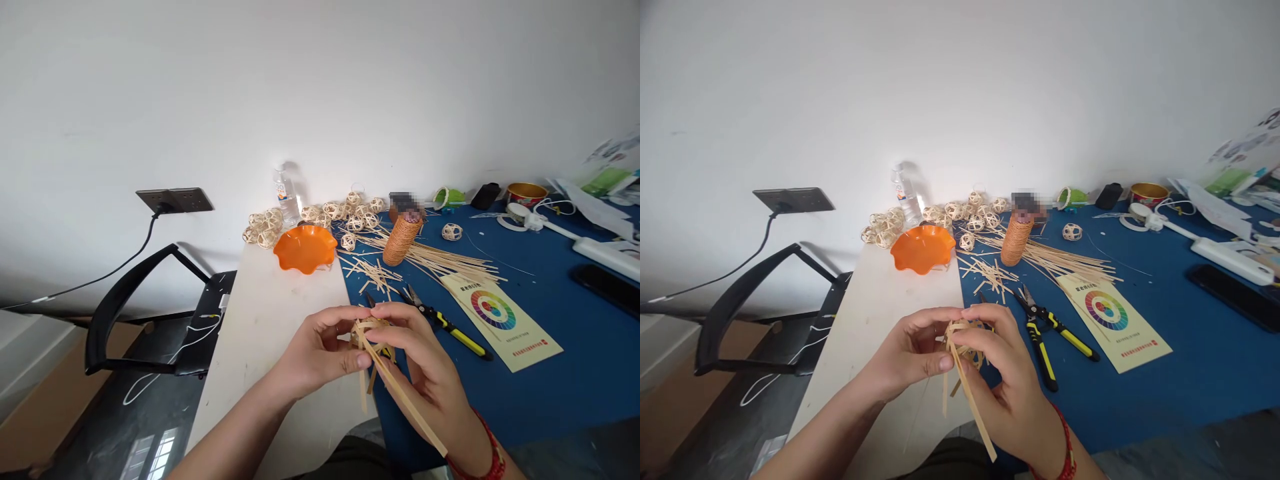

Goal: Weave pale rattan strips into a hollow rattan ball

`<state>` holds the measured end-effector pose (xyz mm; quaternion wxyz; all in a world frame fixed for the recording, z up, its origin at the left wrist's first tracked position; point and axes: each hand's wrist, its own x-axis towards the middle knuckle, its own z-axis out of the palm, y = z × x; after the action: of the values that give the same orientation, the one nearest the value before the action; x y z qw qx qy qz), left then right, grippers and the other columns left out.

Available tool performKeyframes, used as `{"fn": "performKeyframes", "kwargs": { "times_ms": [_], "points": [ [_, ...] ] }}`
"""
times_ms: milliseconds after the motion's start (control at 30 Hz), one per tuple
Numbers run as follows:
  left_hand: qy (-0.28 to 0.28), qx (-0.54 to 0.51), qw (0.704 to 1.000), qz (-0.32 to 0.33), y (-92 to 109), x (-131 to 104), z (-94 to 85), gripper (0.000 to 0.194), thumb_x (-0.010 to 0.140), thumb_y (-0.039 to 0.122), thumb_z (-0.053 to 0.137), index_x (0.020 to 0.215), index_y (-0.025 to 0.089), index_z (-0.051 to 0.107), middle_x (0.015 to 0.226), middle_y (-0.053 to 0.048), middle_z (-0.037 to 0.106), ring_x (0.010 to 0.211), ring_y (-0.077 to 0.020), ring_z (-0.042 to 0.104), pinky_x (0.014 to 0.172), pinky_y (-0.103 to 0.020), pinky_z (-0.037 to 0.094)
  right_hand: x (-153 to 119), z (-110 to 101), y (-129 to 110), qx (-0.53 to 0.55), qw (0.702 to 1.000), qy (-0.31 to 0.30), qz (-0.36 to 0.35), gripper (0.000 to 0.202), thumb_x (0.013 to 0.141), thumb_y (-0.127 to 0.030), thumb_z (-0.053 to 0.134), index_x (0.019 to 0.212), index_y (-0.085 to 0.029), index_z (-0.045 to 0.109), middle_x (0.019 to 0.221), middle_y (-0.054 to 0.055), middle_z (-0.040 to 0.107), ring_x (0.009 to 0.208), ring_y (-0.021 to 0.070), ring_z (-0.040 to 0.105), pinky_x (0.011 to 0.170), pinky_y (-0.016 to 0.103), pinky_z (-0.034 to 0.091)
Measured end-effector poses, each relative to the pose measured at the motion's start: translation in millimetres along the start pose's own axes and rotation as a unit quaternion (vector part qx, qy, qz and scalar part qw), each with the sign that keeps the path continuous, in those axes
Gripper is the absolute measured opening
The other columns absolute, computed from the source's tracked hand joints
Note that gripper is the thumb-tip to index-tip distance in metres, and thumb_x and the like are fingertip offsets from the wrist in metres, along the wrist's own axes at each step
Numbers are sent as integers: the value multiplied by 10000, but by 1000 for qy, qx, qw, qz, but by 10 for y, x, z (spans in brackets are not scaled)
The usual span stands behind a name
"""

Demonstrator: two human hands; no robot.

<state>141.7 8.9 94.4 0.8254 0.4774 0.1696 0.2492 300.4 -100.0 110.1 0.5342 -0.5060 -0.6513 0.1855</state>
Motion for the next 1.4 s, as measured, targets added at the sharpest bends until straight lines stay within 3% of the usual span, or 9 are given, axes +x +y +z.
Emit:
{"fn": "performKeyframes", "kwargs": {
  "times_ms": [267,400,533,933,1167,1400],
  "points": [
    [10,-3,1000,-4,16,-7,29,519,678,127,895,1159,246,742,1086,-48,736,907,-153,693,829,-285,572,21,-40,51,-166,983,-21,-71,328,883,-67,584,1179,-205,611,1296,134,493,1299,308,462,1088,529,410],
    [8,3,1000,-4,24,-8,37,533,665,131,901,1162,251,752,1192,-63,693,955,-174,690,839,-295,576,36,-78,57,-212,971,-20,-112,346,853,-93,603,1187,-180,612,1320,150,491,1298,343,454,1079,566,411],
    [11,6,1000,-9,22,-9,42,540,655,157,909,1164,251,757,1253,-81,677,1034,-220,681,895,-344,569,35,-93,58,-220,967,-22,-128,327,848,-107,596,1164,-186,620,1313,148,506,1283,352,462,1039,573,443],
    [-4,-7,1000,-17,-3,-23,69,540,681,184,900,1192,236,734,1154,-75,707,1005,-202,675,864,-319,558,7,-108,52,-206,971,-4,-122,351,850,-86,609,1176,-212,641,1298,133,517,1282,346,476,1039,569,447],
    [-27,-24,998,61,-44,-13,92,414,722,123,862,1060,235,652,1141,-36,651,1000,-160,609,756,-248,545,42,-108,43,-210,970,-6,-124,312,842,-90,599,1130,-201,644,1276,132,522,1259,334,488,1051,558,431],
    [-49,-22,997,60,-33,-2,94,343,750,130,842,986,202,603,1199,-76,645,1013,-166,607,759,-257,537,43,-102,35,-207,970,0,-126,282,855,-102,589,1111,-209,641,1267,128,523,1248,326,490,1053,555,426]
  ]
}}
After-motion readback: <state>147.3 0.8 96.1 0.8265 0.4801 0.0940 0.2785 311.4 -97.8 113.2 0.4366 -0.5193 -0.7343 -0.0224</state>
